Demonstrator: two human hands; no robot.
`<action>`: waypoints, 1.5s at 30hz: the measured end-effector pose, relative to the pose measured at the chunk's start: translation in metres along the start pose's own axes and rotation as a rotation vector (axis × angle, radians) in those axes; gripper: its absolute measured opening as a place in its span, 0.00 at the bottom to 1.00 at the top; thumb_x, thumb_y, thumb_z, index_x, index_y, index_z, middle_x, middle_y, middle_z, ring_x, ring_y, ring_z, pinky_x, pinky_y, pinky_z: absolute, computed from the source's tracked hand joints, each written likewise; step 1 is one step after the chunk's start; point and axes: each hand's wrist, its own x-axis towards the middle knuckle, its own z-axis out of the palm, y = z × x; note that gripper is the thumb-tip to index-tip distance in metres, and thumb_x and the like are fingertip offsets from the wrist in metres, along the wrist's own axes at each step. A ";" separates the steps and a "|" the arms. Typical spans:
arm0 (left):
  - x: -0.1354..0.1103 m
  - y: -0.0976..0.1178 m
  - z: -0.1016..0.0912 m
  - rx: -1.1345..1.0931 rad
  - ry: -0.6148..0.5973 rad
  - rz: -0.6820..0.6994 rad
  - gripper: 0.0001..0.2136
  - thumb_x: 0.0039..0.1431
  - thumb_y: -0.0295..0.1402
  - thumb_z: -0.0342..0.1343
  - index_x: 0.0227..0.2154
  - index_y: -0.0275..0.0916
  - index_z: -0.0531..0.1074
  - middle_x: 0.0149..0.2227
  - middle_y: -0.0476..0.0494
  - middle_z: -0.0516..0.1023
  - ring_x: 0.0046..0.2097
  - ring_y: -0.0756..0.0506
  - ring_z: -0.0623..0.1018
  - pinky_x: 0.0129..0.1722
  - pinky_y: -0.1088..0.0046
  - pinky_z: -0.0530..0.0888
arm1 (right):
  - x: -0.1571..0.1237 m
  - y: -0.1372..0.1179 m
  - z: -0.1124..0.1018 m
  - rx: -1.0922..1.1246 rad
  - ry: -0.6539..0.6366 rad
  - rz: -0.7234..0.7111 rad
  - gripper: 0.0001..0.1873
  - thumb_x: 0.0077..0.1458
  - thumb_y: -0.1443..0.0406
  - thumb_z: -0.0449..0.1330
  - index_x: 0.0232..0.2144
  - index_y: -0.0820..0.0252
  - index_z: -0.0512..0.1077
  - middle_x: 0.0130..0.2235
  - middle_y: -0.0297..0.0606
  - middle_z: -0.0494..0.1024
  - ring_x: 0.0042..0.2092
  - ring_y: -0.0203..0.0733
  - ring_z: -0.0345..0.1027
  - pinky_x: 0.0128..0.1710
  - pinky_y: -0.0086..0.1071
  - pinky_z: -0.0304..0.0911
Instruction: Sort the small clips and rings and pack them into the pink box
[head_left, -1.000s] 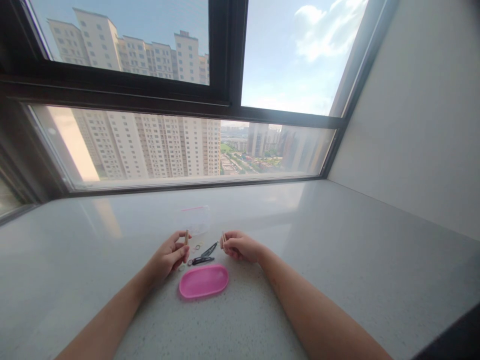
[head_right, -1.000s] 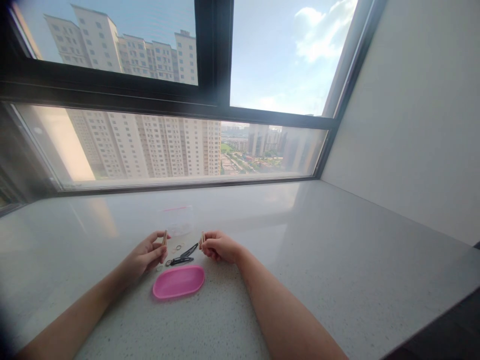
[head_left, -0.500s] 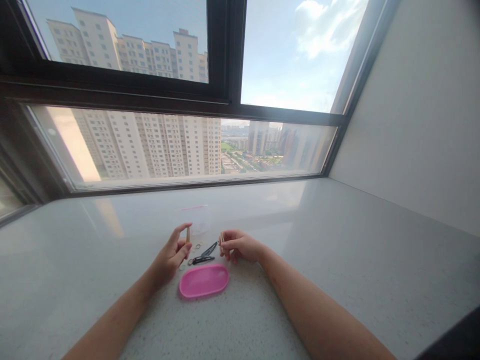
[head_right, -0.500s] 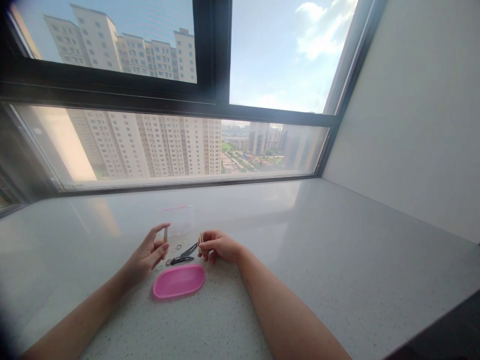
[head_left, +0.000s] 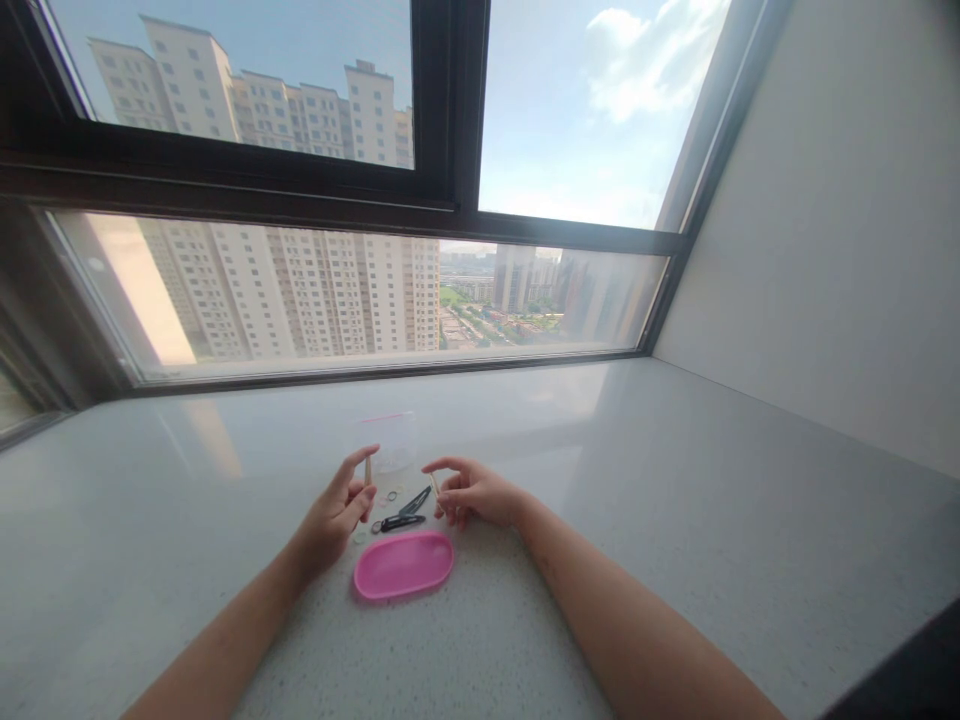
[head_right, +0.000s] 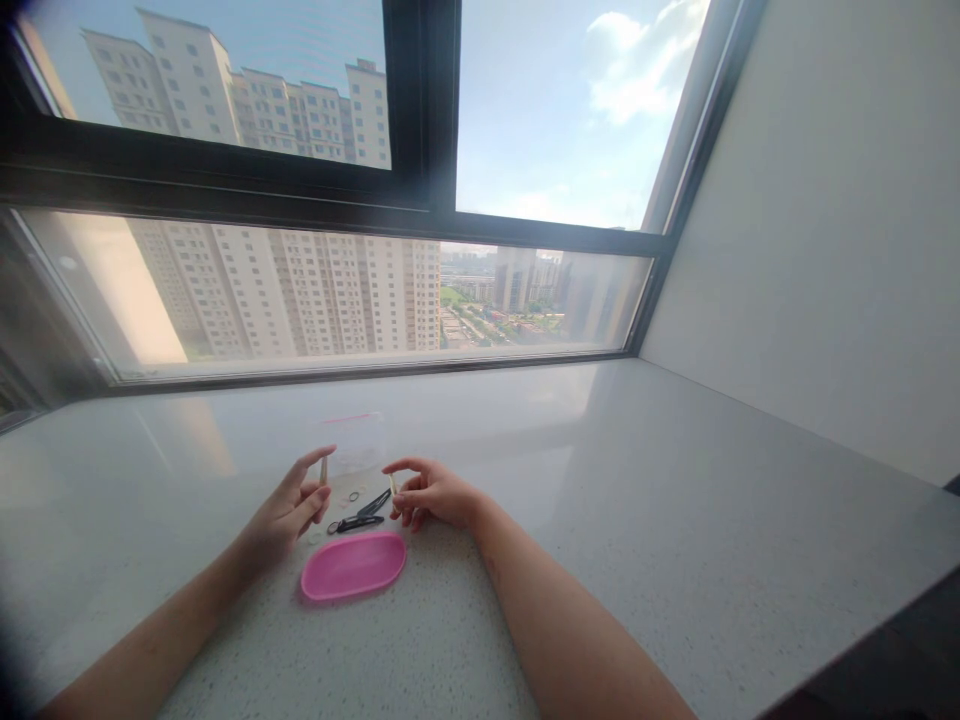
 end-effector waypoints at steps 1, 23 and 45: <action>0.000 -0.001 0.000 0.005 0.002 0.000 0.24 0.58 0.37 0.45 0.57 0.45 0.49 0.20 0.57 0.60 0.19 0.54 0.57 0.19 0.81 0.55 | 0.000 0.000 0.000 0.007 0.000 0.001 0.31 0.42 0.62 0.66 0.50 0.56 0.62 0.26 0.32 0.72 0.26 0.34 0.68 0.23 0.25 0.63; -0.001 -0.005 0.000 0.007 -0.048 -0.001 0.28 0.56 0.35 0.47 0.59 0.46 0.44 0.24 0.55 0.64 0.22 0.53 0.61 0.23 0.79 0.59 | 0.003 0.005 -0.003 0.043 -0.006 0.002 0.35 0.39 0.63 0.68 0.49 0.57 0.58 0.29 0.33 0.74 0.27 0.36 0.70 0.24 0.29 0.67; 0.001 -0.012 -0.002 0.036 -0.046 0.057 0.26 0.57 0.33 0.47 0.57 0.43 0.46 0.25 0.54 0.68 0.24 0.52 0.64 0.24 0.78 0.62 | 0.003 0.006 -0.006 0.032 -0.067 0.007 0.35 0.38 0.65 0.69 0.51 0.60 0.63 0.27 0.33 0.72 0.28 0.35 0.69 0.24 0.27 0.65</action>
